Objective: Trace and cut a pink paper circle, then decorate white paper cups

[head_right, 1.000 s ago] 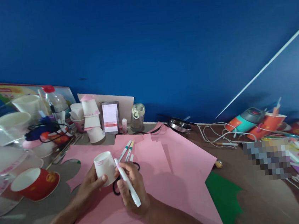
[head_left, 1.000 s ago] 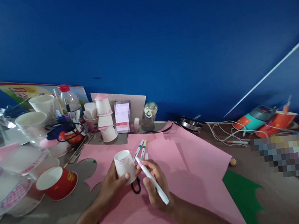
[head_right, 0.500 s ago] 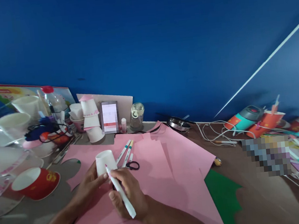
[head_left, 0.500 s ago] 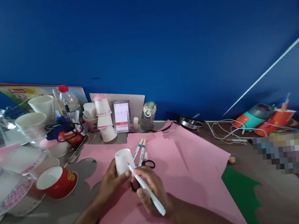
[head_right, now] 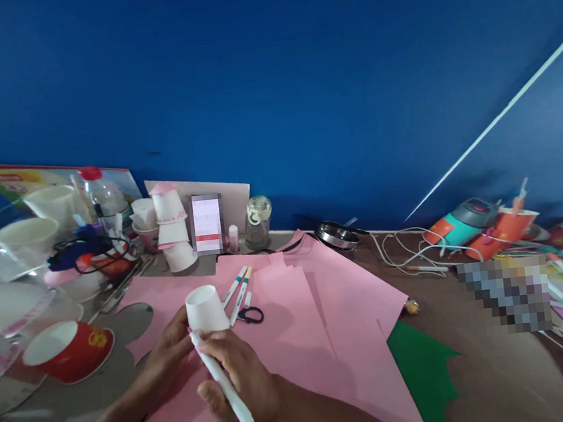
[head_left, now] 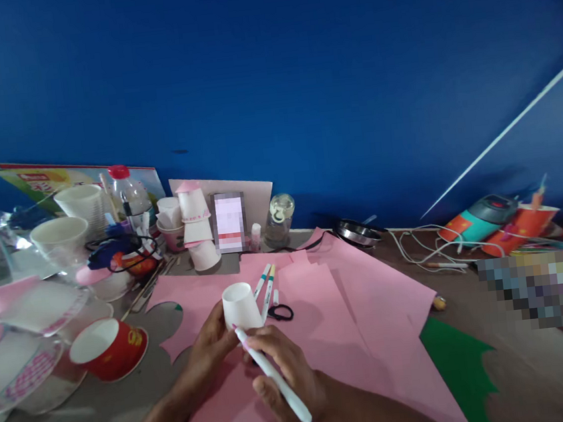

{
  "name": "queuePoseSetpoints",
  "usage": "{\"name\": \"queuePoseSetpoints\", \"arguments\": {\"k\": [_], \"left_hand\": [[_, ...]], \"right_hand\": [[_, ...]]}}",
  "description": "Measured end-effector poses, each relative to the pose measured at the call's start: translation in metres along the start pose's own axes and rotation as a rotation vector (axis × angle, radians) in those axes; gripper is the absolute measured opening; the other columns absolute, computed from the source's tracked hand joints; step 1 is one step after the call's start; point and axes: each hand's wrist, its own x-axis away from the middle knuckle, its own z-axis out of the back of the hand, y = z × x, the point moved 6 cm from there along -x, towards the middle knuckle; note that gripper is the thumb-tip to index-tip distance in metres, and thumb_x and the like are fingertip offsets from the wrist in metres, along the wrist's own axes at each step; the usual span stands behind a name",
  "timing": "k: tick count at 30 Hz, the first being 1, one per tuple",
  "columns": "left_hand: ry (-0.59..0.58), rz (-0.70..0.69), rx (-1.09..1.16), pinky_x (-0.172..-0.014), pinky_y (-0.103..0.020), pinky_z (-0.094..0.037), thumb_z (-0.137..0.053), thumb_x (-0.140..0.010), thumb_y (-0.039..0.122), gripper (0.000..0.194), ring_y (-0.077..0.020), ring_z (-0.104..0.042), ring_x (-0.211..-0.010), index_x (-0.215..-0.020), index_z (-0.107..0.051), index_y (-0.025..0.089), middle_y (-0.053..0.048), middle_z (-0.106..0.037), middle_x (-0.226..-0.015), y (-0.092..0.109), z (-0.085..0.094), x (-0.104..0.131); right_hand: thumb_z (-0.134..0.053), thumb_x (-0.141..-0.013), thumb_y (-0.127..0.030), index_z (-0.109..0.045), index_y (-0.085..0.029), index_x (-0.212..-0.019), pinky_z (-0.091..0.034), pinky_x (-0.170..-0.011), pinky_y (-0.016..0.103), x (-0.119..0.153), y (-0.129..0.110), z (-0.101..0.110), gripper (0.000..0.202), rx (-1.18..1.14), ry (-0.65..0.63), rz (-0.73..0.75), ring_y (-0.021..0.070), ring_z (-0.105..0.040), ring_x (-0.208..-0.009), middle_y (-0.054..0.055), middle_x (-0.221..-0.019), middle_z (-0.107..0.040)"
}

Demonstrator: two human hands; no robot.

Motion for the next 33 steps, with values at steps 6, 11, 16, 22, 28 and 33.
{"name": "queuePoseSetpoints", "arguments": {"k": [6, 11, 16, 22, 28, 33], "left_hand": [[0.023, 0.029, 0.026, -0.078, -0.033, -0.047, -0.075, -0.074, 0.042, 0.046, -0.0242, -0.060, -0.087, -0.111, -0.061, 0.019, -0.004, -0.067, -0.093, -0.009, 0.006, -0.005], [0.027, 0.002, 0.037, -0.077, -0.031, -0.047, -0.075, -0.074, 0.038, 0.041, -0.0226, -0.060, -0.086, -0.108, -0.062, 0.019, -0.005, -0.068, -0.094, -0.007, 0.005, -0.005], [0.042, -0.037, -0.059, -0.078, -0.031, -0.048, -0.078, -0.070, 0.037, 0.048, -0.0240, -0.061, -0.091, -0.111, -0.062, 0.018, -0.005, -0.070, -0.097, 0.000, 0.001, -0.004], [0.116, -0.013, -0.043, -0.070, -0.032, -0.050, -0.080, -0.064, 0.040, 0.054, -0.0243, -0.062, -0.084, -0.108, -0.060, 0.016, -0.006, -0.069, -0.091, -0.002, 0.001, -0.001], [0.202, -0.049, -0.105, -0.066, -0.030, -0.049, -0.080, -0.062, 0.039, 0.055, -0.0228, -0.062, -0.080, -0.108, -0.059, 0.017, -0.003, -0.067, -0.088, -0.003, 0.003, 0.000], [0.213, -0.071, -0.169, -0.075, -0.034, -0.050, -0.079, -0.064, 0.038, 0.058, -0.0255, -0.063, -0.090, -0.113, -0.057, 0.017, -0.007, -0.068, -0.100, -0.005, 0.008, 0.000]], "right_hand": [[-0.038, -0.099, -0.040, -0.041, -0.017, -0.134, -0.058, -0.082, 0.040, -0.001, -0.002, 0.000, 0.042, -0.011, 0.011, 0.035, 0.0259, -0.062, -0.104, 0.018, -0.116, -0.060], [-0.038, -0.099, -0.035, -0.040, -0.017, -0.134, -0.053, -0.093, 0.048, -0.001, -0.005, 0.005, 0.040, 0.113, 0.063, 0.074, 0.0277, -0.060, -0.109, 0.015, -0.108, -0.062], [-0.039, -0.098, -0.032, -0.041, -0.016, -0.135, -0.054, -0.091, 0.046, 0.002, 0.000, 0.007, 0.041, 0.150, 0.074, 0.039, 0.0284, -0.059, -0.111, 0.015, -0.106, -0.062], [-0.040, -0.097, -0.030, -0.042, -0.016, -0.135, -0.055, -0.091, 0.045, 0.002, 0.001, 0.009, 0.040, 0.152, 0.072, 0.005, 0.0279, -0.058, -0.114, 0.015, -0.108, -0.062], [-0.042, -0.096, -0.028, -0.043, -0.015, -0.135, -0.054, -0.092, 0.047, 0.004, 0.004, 0.008, 0.042, 0.164, 0.050, -0.012, 0.0291, -0.059, -0.114, 0.015, -0.108, -0.063], [-0.040, -0.097, -0.029, -0.044, -0.014, -0.134, -0.054, -0.093, 0.047, 0.005, 0.006, 0.006, 0.040, 0.162, 0.053, -0.018, 0.0292, -0.059, -0.114, 0.015, -0.106, -0.063]]}}
